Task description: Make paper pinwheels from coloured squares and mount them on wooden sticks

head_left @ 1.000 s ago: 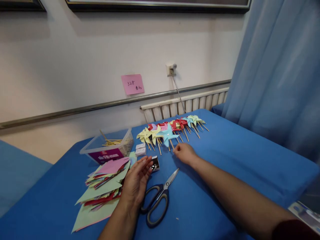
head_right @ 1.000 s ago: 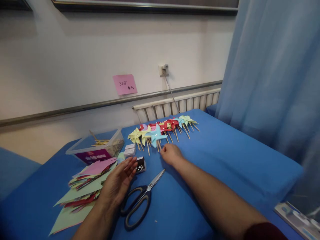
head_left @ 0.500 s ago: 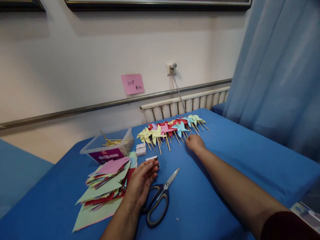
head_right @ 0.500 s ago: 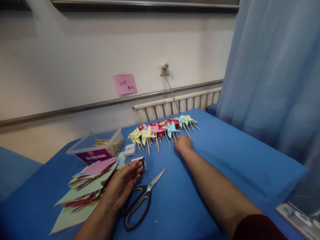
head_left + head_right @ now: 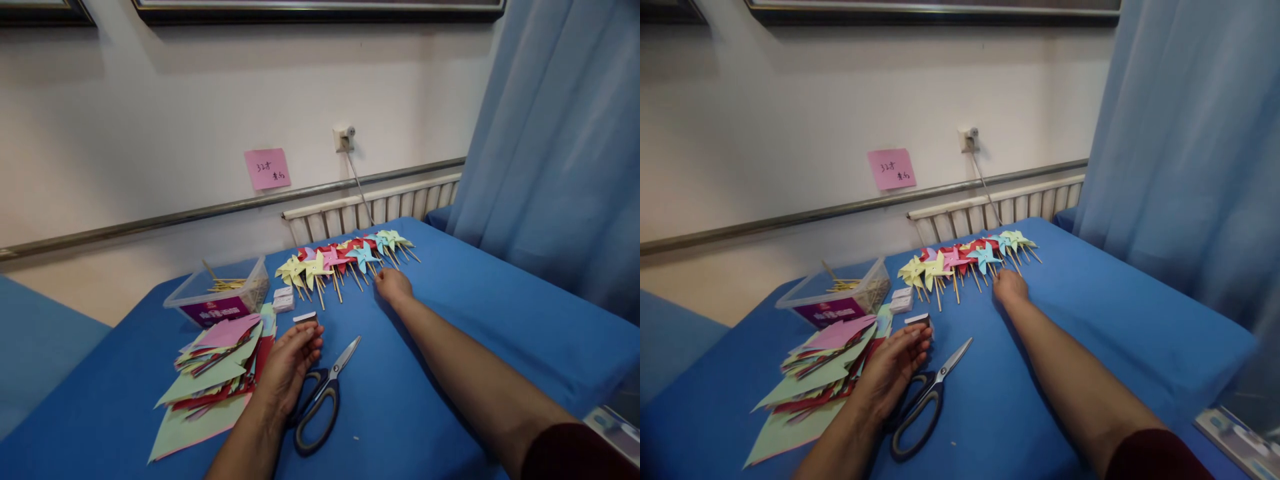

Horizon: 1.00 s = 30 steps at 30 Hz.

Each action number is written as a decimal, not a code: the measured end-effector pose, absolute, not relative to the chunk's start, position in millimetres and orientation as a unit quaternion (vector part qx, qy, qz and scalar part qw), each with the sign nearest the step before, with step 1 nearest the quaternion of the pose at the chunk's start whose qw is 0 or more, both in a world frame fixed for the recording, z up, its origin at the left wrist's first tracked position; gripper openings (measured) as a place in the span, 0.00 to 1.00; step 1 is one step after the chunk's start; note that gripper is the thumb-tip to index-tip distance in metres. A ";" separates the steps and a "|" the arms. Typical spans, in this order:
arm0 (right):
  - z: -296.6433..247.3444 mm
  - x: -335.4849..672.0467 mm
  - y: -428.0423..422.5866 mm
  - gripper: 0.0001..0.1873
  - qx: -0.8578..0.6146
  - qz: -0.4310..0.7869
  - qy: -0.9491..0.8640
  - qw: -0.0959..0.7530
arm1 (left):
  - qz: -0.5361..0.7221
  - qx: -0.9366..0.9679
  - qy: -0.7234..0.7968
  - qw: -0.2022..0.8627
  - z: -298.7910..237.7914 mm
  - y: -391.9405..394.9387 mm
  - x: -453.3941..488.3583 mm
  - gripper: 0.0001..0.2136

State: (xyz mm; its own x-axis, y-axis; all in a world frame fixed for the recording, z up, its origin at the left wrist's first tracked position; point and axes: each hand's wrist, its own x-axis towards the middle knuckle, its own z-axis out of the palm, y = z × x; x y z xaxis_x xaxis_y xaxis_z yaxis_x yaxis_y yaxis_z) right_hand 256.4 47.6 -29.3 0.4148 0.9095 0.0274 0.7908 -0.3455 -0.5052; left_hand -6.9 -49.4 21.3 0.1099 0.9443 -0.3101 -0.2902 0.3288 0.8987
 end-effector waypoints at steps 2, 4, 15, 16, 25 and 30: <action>-29.4 257.1 47.8 0.13 -0.809 0.130 -0.527 0.228 | 0.467 0.344 0.474 0.662 21.7 -49.4 -7.3 0.09; -29.8 257.4 47.8 0.13 -0.808 0.130 -0.527 0.229 | 0.470 0.345 0.472 0.662 22.3 -49.2 -7.6 0.09; -25.3 257.4 40.1 0.14 -0.803 0.112 -0.527 0.254 | 0.471 0.357 0.473 0.653 17.8 -52.0 -4.9 0.10; -23.0 256.0 38.1 0.14 -0.799 0.106 -0.531 0.261 | 0.468 0.361 0.475 0.652 17.2 -53.2 -3.8 0.10; -10.4 200.3 -5.7 0.11 -0.632 0.111 -0.669 0.376 | 0.576 0.339 0.461 0.583 29.0 -45.5 -17.7 0.10; -14.0 165.4 -34.2 0.09 -0.518 0.207 -0.745 0.366 | 0.618 0.337 0.484 0.520 30.5 -35.6 -30.6 0.11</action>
